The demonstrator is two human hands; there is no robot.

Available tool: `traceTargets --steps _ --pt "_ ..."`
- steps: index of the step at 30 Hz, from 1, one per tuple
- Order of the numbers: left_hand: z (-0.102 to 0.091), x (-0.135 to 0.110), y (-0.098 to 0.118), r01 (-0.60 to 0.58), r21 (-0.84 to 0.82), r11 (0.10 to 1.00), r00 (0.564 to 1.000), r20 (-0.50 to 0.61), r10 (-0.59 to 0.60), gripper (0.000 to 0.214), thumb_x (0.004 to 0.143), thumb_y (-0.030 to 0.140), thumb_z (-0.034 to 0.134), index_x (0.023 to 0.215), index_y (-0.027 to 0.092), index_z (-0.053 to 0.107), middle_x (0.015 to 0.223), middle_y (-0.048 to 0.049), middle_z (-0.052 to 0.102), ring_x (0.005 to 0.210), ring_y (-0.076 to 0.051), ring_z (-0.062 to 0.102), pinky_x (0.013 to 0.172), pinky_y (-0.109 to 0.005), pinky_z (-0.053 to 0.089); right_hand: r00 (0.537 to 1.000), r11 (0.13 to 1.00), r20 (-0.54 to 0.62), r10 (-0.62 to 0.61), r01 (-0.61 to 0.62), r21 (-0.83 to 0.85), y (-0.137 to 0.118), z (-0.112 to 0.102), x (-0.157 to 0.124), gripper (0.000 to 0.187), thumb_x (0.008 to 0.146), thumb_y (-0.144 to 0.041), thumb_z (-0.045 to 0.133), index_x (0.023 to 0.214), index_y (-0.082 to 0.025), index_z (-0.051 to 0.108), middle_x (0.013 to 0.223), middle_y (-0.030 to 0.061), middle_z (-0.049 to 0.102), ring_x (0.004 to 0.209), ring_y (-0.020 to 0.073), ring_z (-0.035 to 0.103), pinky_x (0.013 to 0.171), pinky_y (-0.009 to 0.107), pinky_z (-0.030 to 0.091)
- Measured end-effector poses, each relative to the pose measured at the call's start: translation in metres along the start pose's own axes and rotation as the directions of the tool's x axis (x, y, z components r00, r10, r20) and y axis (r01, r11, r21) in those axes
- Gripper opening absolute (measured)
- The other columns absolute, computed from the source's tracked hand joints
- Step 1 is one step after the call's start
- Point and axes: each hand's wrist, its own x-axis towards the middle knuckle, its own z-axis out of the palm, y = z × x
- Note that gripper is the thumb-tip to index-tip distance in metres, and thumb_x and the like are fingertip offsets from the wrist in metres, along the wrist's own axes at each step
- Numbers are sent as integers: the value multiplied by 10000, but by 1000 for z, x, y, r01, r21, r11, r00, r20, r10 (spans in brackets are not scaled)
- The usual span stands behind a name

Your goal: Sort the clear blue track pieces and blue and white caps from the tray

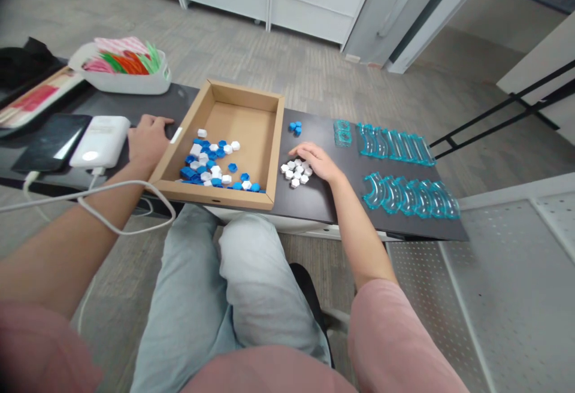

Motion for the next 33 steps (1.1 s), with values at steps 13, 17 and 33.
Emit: traceTargets --steps 13,17,33 --pt "4 0 -1 -21 -42 999 999 -25 20 799 1040 641 612 1699 196 687 1751 -291 618 1601 -539 589 1365 -628 411 885 877 357 -301 403 -262 -124 48 47 219 1116 -487 774 1209 -312 867 1158 69 866 1059 293 762 1055 457 531" --pt "3 -2 1 -26 15 1000 1000 -3 26 740 1109 564 546 1702 135 657 1760 -310 603 1599 -503 602 1368 -601 411 701 810 674 -234 524 -264 -152 97 72 156 1038 -260 822 1190 -259 857 1190 72 862 1068 269 754 975 376 497" --pt "0 -4 2 -29 8 1000 1000 12 29 683 1154 442 489 1725 101 645 1768 -304 591 1608 -468 582 1385 -595 389 987 964 -138 80 -112 -242 -71 -39 -31 472 995 -694 878 1148 -247 900 1097 114 924 953 296 824 965 472 689"
